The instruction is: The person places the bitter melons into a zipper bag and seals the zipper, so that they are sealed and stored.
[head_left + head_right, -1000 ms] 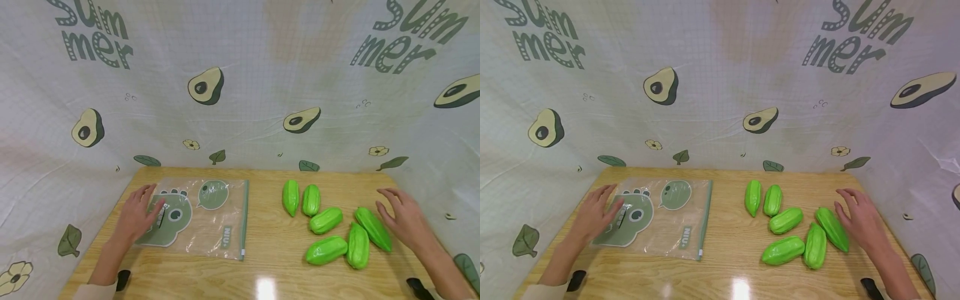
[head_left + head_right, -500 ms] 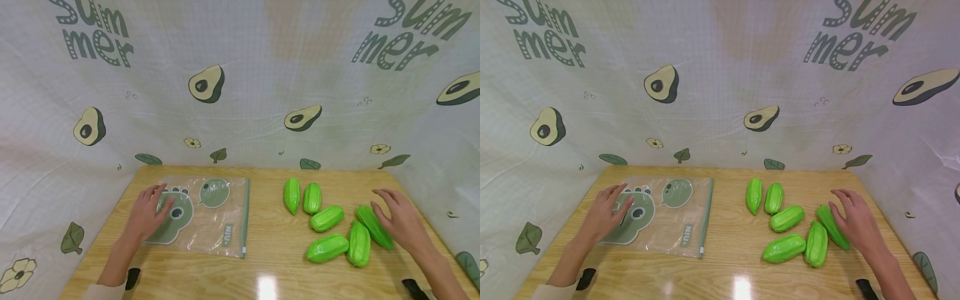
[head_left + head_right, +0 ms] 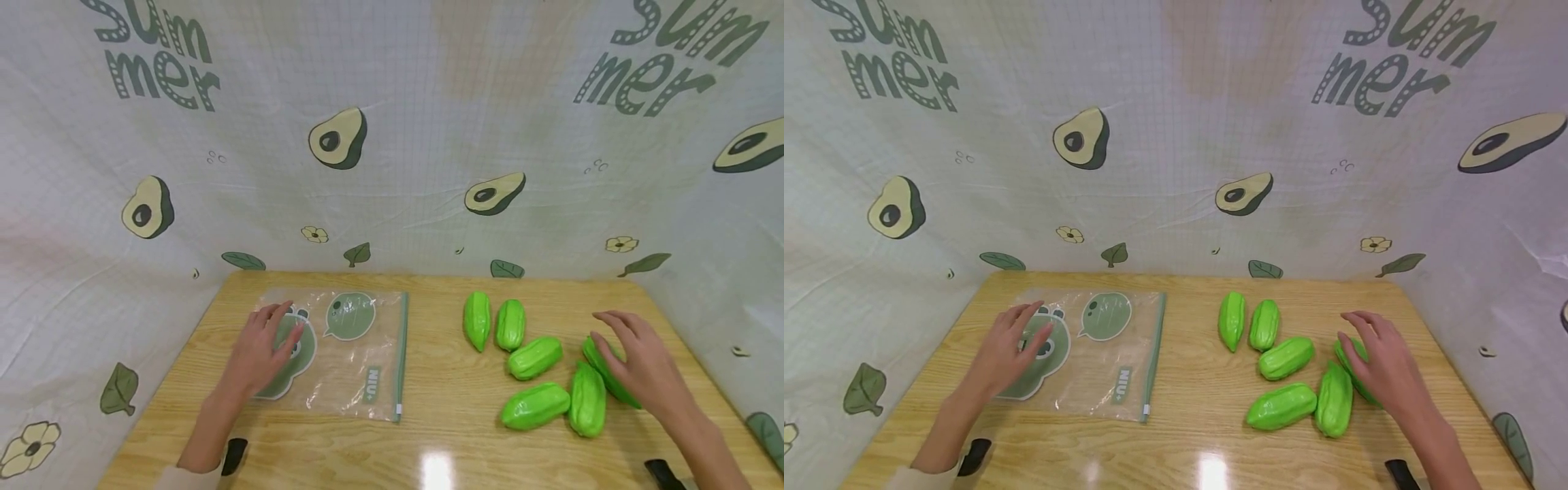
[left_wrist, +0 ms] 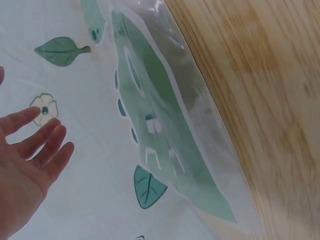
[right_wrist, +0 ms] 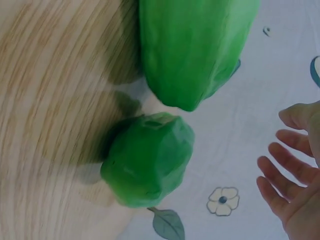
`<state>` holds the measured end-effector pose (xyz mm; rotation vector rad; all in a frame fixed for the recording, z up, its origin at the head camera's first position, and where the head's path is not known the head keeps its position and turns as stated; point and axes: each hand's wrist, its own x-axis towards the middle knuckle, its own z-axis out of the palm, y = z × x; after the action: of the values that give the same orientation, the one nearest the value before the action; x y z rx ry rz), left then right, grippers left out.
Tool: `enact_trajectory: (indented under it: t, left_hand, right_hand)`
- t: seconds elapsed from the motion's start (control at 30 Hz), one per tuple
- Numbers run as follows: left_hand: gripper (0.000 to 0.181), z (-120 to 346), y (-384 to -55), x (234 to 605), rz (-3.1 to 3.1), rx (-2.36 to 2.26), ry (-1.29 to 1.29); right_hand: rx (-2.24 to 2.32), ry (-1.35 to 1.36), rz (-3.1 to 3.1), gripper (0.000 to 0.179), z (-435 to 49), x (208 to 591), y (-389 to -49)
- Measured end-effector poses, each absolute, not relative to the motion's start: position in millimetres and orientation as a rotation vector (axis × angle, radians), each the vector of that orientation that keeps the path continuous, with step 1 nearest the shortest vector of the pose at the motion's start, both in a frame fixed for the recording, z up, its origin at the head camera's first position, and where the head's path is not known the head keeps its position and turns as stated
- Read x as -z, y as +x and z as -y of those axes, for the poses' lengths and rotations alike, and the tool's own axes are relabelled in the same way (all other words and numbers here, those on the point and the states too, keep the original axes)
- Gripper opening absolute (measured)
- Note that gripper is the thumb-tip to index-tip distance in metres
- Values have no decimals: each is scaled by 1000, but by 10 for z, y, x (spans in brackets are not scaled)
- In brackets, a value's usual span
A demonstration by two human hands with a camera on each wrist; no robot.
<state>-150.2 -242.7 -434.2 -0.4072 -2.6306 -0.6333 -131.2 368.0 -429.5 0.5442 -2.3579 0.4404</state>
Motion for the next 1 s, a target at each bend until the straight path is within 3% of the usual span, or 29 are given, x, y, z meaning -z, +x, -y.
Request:
enact_trajectory:
  t: [0.23, 0.4, 0.63, 0.8, 1.0]
  left_hand:
    - [56, 2279, -1513, 4347, 2642, 652, -418]
    - [56, 2186, -1507, 4330, 2655, 689, -419]
    - [55, 2058, -1512, 4330, 2666, 706, -421]
    - [55, 1978, -1518, 4352, 2661, 718, -431]
    - [53, 1905, -1529, 4353, 2617, 729, -462]
  right_hand:
    - [-468, 596, 2334, 66, -3546, 4282, -1290]
    - [-500, 608, 2347, 39, -3441, 4273, -1284]
    - [-507, 612, 2377, 33, -3303, 4246, -1282]
    - [-589, 563, 2410, 45, -3191, 4213, -1269]
    - [-666, 571, 2419, 45, -3059, 4192, -1306]
